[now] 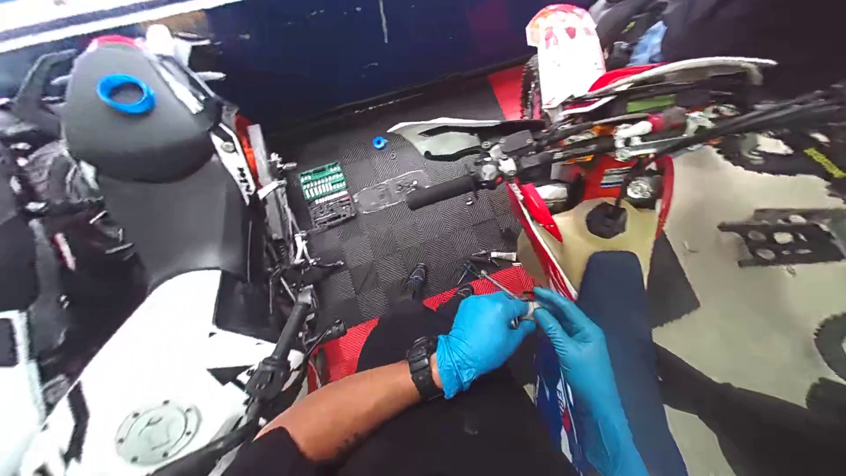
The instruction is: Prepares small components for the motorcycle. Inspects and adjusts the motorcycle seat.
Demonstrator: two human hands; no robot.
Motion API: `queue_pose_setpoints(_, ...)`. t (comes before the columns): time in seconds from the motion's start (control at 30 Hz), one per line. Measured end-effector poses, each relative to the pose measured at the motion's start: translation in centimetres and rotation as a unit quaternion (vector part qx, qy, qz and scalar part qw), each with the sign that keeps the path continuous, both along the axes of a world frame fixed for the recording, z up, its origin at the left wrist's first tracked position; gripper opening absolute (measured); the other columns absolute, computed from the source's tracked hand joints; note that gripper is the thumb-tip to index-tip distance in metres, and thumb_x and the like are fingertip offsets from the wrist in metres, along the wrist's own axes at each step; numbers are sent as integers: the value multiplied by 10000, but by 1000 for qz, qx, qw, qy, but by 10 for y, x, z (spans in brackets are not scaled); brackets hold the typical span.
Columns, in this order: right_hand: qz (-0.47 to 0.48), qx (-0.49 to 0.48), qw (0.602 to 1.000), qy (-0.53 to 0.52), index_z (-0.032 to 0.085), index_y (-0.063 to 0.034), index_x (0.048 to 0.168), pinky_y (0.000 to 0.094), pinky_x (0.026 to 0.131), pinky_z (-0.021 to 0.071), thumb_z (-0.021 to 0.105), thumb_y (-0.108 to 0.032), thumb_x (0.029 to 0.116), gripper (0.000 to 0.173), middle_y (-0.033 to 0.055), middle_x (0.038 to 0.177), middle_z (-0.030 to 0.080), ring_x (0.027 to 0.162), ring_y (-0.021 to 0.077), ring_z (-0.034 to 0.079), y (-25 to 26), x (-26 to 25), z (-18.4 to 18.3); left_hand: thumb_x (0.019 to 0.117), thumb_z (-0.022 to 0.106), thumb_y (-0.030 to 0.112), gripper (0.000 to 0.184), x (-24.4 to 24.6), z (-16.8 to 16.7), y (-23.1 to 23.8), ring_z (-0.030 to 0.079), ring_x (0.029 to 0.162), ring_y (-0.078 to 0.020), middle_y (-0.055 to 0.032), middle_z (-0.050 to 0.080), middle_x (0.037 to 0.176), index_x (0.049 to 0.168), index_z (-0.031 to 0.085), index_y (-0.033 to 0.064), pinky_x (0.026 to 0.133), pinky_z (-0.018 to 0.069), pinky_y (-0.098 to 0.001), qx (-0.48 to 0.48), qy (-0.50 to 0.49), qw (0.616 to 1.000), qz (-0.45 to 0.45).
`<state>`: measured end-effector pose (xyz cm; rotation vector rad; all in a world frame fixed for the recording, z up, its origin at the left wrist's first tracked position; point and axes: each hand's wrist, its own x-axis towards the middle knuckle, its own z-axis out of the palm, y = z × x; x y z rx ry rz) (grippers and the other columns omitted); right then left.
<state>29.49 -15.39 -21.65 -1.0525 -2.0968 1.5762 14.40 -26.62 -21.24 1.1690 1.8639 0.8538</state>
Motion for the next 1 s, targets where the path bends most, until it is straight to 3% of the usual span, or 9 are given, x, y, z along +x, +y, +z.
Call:
queue_pose_setpoints(0.07, 13, -45, 999, 2, 729, -23, 1186, 261, 869, 601, 611, -115, 986, 250, 47, 1097, 756, 971, 106, 717, -4, -6, -10, 995, 624, 322, 285, -2, -8, -4, 710, 892, -274, -118, 728, 928, 1015, 768, 76, 796, 564, -501, -31, -29, 999, 7)
queue_pose_setpoints(0.2, 10, -96, 995, -2, 756, 0, 1101, 262, 828, 610, 647, -59, 956, 191, 73, 1029, 765, 910, 125, 726, -10, -21, -29, 999, 622, 342, 307, -8, -25, -15, 706, 923, -273, -116, 732, 949, 1020, 761, 69, 836, 553, -506, -89, -75, 992, 40)
queue_pose_setpoints(0.4, -23, -226, 972, -50, 706, 18, 1205, 275, 842, 586, 627, -49, 968, 259, 97, 1064, 740, 931, 137, 698, -23, -46, -47, 990, 649, 373, 311, -16, -43, -31, 707, 944, -241, -87, 746, 988, 1062, 765, 93, 878, 551, -497, -137, -154, 969, 138)
queue_pose_setpoints(0.77, -11, -333, 931, -151, 709, 35, 1135, 318, 765, 606, 605, -44, 994, 193, 124, 961, 735, 823, 161, 701, -45, -74, -77, 958, 693, 414, 373, -24, -76, -66, 707, 909, -289, -121, 732, 927, 1069, 733, 60, 852, 548, -522, -183, -189, 945, 193)
queue_pose_setpoints(1.0, 2, -361, 915, -180, 699, 37, 1166, 316, 784, 598, 606, -41, 992, 213, 143, 1000, 729, 859, 174, 699, -56, -90, -88, 958, 697, 404, 371, -32, -91, -83, 701, 911, -282, -118, 724, 938, 1110, 709, 65, 850, 547, -510, -197, -224, 929, 217)
